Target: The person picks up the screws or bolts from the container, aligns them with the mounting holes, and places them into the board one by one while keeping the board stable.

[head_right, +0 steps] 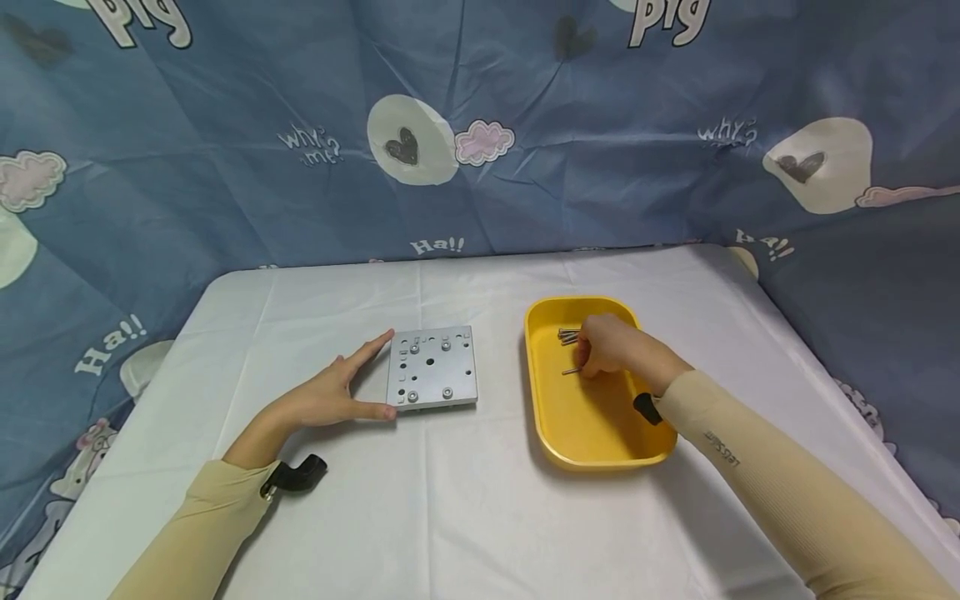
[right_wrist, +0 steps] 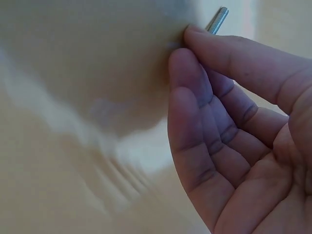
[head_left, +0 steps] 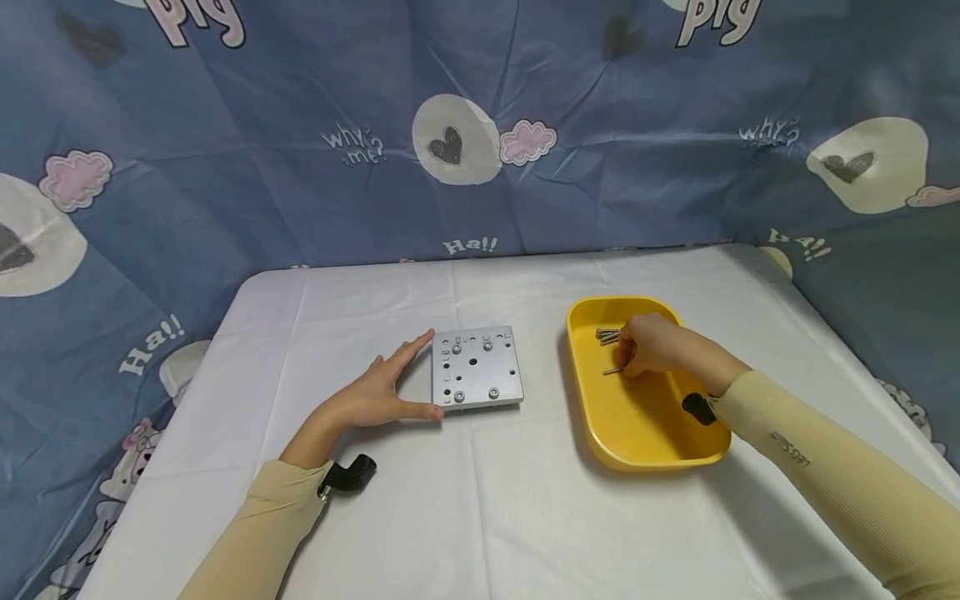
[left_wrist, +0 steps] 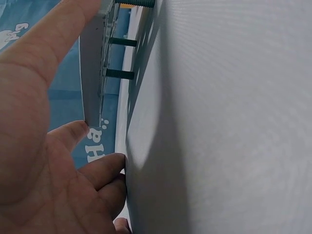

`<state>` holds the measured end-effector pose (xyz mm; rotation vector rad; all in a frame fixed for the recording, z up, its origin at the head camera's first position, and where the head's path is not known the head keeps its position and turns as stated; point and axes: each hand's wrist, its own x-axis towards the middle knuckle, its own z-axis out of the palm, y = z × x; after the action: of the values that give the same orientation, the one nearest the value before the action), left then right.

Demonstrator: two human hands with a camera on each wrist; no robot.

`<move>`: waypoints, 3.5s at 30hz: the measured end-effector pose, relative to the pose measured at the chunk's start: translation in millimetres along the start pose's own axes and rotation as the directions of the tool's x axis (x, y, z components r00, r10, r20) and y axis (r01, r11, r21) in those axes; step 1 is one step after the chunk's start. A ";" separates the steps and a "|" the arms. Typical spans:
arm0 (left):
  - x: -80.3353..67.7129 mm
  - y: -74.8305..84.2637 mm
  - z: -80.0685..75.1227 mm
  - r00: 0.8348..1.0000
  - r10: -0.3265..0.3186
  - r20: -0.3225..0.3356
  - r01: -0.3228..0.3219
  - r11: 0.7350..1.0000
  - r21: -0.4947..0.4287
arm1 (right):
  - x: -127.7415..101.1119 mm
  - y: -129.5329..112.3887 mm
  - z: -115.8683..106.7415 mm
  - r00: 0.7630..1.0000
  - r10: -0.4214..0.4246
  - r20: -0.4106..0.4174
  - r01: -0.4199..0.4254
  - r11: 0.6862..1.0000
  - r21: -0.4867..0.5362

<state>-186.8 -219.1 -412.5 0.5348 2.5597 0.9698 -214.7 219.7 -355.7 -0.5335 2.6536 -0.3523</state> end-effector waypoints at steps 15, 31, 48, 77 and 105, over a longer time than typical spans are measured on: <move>0.3 -1.2 1.5 1.000 0.006 -0.001 -0.006 1.000 0.007 | 3.2 3.5 0.6 0.999 0.019 0.037 -0.021 0.998 0.063; -0.9 -1.4 3.6 1.000 0.010 -0.002 -0.010 1.000 0.001 | 1.7 6.7 -1.4 0.996 -0.021 0.085 -0.003 0.964 0.267; 3.7 1.9 8.5 1.000 0.026 0.012 -0.027 0.999 0.018 | -6.7 -10.2 -31.5 0.996 -0.077 -0.047 0.087 0.953 0.289; -4.6 -4.1 2.5 1.000 0.026 0.017 -0.027 0.999 0.032 | 61.1 -78.3 -47.6 0.989 -0.136 -0.061 0.148 0.946 0.289; -3.1 -1.5 -0.9 0.999 0.043 0.004 -0.043 0.998 0.046 | 101.8 -106.2 -41.4 0.990 -0.140 0.006 0.129 0.929 0.347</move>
<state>-184.9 -222.0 -412.3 0.6058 2.5830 0.9259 -285.5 89.0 -319.9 -0.5989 2.4518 -0.8277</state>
